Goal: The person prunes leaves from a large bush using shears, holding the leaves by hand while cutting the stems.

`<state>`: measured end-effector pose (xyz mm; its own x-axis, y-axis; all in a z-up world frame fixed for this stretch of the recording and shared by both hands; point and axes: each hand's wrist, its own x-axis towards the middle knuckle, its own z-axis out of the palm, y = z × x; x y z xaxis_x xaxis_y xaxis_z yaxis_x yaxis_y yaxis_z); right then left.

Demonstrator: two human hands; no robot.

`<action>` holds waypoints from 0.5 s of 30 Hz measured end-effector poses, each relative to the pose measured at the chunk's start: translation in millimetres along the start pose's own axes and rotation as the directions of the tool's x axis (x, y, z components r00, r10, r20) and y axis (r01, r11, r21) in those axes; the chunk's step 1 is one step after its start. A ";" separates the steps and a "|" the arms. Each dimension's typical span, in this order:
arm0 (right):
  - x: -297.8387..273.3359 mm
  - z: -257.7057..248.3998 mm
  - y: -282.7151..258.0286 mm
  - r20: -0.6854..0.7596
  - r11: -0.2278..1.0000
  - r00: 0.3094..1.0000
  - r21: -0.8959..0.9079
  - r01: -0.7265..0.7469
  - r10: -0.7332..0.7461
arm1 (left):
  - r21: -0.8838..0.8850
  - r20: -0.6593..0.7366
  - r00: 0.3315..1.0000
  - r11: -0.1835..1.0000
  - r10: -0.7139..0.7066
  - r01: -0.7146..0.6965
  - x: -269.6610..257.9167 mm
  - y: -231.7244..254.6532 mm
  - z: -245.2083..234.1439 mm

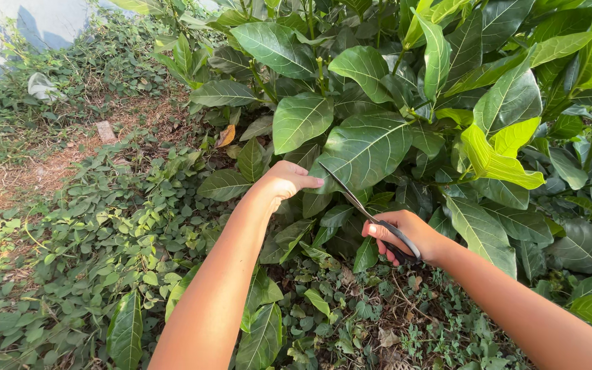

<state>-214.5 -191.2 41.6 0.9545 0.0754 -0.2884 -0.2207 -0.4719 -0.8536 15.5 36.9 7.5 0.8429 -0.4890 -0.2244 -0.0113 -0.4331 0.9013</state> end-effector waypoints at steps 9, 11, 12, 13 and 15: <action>7.3 4.0 1.0 -0.052 0.997 0.997 -0.060 -0.054 0.051 | 0.010 0.002 0.997 0.997 -0.079 0.079 -15.0 13.5 2.9; 7.7 3.8 2.0 -0.048 0.997 0.998 -0.049 -0.052 0.049 | 0.008 0.004 0.997 0.997 -0.077 0.077 -15.8 12.7 2.4; 8.1 3.8 2.6 -0.047 0.998 0.998 -0.044 -0.050 0.048 | 0.011 0.005 0.998 0.998 -0.067 0.067 -15.3 11.8 3.0; 8.9 4.4 3.3 -0.031 0.999 0.999 -0.024 -0.032 0.032 | 0.015 0.006 0.998 0.998 -0.056 0.056 -14.5 10.7 3.9; 10.5 6.1 4.8 -0.001 1.000 1.000 0.018 0.003 -0.003 | -0.028 0.030 0.998 0.998 -0.060 0.061 -12.3 8.6 8.1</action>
<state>-206.8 -187.3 31.7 0.9554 0.0755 -0.2855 -0.2216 -0.4556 -0.8621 0.7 33.1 15.0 0.8255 -0.4848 -0.2892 0.0550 -0.4407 0.8960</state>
